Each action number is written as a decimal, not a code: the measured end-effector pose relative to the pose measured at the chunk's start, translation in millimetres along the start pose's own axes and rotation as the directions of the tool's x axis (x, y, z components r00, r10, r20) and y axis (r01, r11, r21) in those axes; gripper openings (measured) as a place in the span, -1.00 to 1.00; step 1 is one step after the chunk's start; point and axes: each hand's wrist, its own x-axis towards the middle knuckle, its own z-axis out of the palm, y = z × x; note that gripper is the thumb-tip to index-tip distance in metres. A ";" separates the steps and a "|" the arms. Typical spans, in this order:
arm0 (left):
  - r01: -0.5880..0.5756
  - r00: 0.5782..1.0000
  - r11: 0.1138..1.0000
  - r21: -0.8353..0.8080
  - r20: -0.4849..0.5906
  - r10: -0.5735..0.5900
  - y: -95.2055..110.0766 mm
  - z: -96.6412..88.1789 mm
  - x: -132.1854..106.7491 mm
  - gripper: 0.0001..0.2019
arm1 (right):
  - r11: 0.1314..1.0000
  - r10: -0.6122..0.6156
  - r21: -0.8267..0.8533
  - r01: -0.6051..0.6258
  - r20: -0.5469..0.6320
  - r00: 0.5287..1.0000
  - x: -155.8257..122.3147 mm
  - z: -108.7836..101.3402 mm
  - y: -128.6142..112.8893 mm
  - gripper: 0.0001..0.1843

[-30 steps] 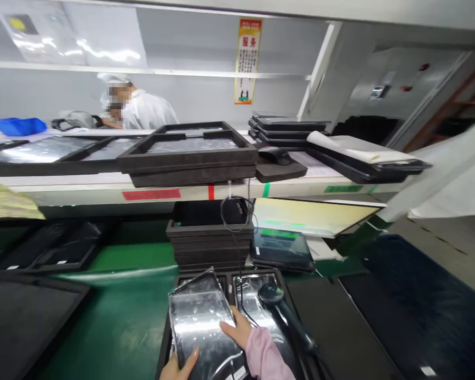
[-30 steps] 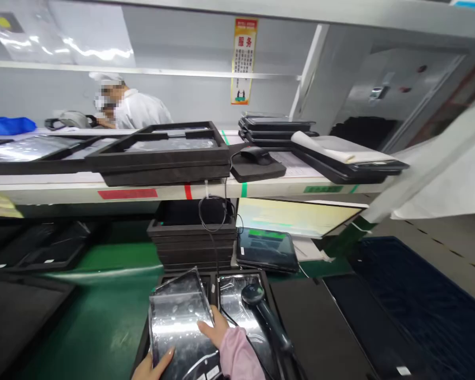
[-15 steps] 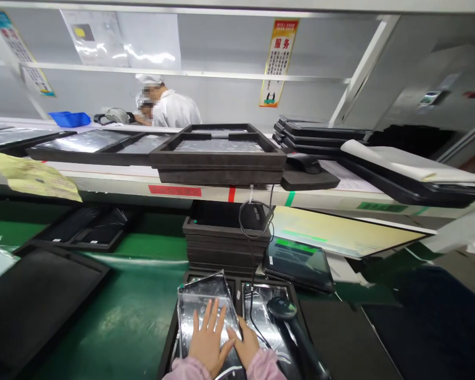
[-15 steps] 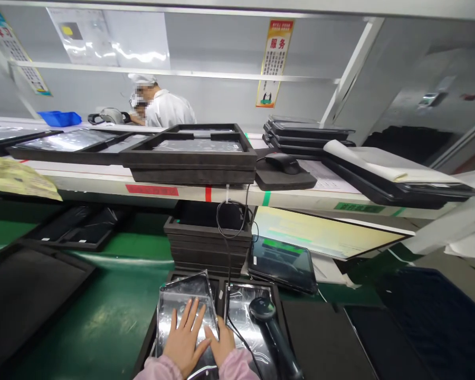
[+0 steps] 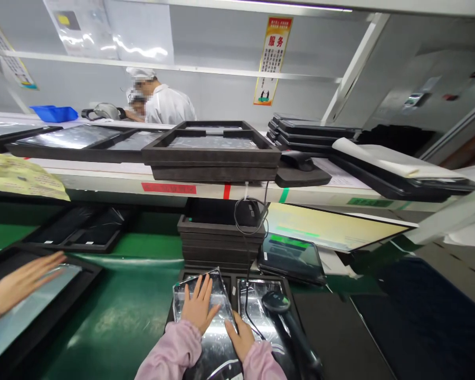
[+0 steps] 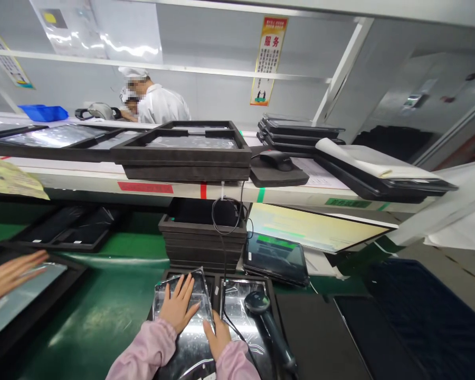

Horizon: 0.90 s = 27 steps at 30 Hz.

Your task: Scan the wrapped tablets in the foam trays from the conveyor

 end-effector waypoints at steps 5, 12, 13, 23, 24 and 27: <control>-0.142 0.988 0.989 -0.046 0.049 0.144 5.8 15.1 -41.4 -0.39 | 0.994 0.079 -0.077 -0.075 0.040 0.996 1.8 0.8 13.6 -0.22; 0.073 0.983 0.996 0.059 -0.174 -0.061 24.2 11.4 -42.2 -0.53 | 0.998 0.060 -0.037 -0.059 0.037 0.998 1.7 -2.3 2.0 -0.29; 0.108 0.976 0.992 0.066 -0.199 -0.093 25.5 8.3 -37.4 -0.55 | 0.998 0.052 -0.024 -0.051 0.030 0.998 1.8 -2.5 -0.2 -0.31; 0.093 0.978 0.993 0.073 -0.192 -0.078 23.4 8.4 -53.9 -0.53 | 0.999 0.041 0.001 -0.041 0.033 0.999 -1.1 -3.4 -0.2 -0.36; 0.085 0.978 0.994 0.074 -0.195 -0.070 23.9 10.4 -59.9 -0.52 | 0.999 0.044 -0.005 -0.044 0.034 0.998 -1.1 -3.6 0.9 -0.36; 0.107 0.971 0.991 0.077 -0.222 -0.087 27.2 10.0 -71.3 -0.53 | 0.999 0.042 -0.022 -0.041 0.045 0.998 -0.3 -3.7 4.4 -0.35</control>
